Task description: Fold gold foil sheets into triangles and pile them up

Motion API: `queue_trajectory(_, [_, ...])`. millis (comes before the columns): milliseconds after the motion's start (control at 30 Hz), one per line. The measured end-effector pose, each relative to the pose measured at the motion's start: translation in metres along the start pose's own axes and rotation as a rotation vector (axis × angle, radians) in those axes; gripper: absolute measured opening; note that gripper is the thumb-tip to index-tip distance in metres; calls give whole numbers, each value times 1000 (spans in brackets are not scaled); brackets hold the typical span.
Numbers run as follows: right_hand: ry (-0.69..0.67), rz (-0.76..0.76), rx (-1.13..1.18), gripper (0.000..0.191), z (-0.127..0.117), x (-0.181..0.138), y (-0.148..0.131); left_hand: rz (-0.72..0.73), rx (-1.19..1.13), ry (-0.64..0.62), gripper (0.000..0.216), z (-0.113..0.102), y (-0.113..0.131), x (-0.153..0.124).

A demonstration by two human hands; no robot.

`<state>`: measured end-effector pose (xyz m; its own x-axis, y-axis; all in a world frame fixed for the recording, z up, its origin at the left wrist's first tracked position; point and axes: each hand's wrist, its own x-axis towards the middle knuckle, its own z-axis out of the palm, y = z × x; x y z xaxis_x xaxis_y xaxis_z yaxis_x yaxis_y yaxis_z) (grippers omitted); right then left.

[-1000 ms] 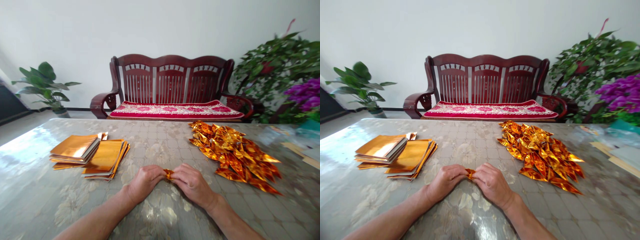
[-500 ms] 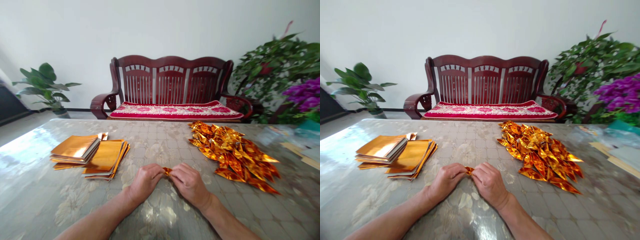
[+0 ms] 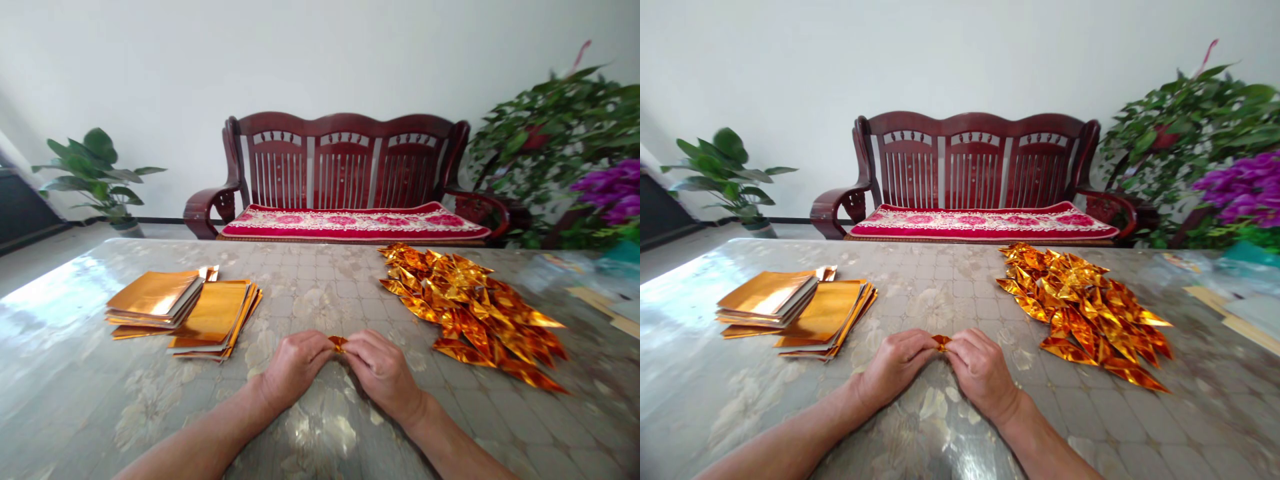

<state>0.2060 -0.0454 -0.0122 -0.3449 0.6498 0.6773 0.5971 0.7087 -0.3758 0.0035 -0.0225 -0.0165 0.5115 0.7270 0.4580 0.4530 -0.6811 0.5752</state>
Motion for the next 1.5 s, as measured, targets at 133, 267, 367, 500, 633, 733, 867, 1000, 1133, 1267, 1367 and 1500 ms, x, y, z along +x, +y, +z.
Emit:
queue_trajectory(133, [17, 7, 13, 14, -1, 0, -2, 12, -19, 13, 17, 0, 2, 0])
queue_trajectory(267, [33, 7, 30, 15, 0, -1, -3, 24, -39, 28, 16, 1, 3, 0])
queue_trajectory(367, [29, 3, 33, 15, 1, -2, -2, 17, -37, 22, 16, 1, 4, 0])
queue_trajectory(500, [31, -3, 19, 15, 1, -1, -2, 20, -13, -1, 17, 2, 6, 0])
queue_trajectory(633, [18, -29, -9, 15, -1, -1, -5, 66, 16, -25, 18, 0, 7, -2])
queue_trajectory(733, [-3, -40, -32, 16, -3, -1, -8, 79, 36, -37, 20, 0, 8, -3])
queue_trajectory(867, [-25, -34, -30, 16, -4, 0, -10, 62, 20, -49, 20, -1, 9, -3])
queue_trajectory(1000, [-33, -31, -16, 16, -6, 1, -9, 69, -19, -67, 21, -3, 10, -2])
queue_trajectory(1133, [-42, -31, -7, 16, -8, 0, -9, 88, 9, -99, 24, -5, 13, -1])
queue_trajectory(1267, [-39, -41, 8, 15, -8, -2, -11, 121, 19, -94, 26, -6, 15, -2])
queue_trajectory(1367, [-32, -40, 22, 15, -7, -2, -11, 126, 9, -76, 26, -5, 14, -2])
queue_trajectory(1500, [11, 3, 60, 17, -5, -2, -9, 84, -53, -12, 24, -3, 10, -1])
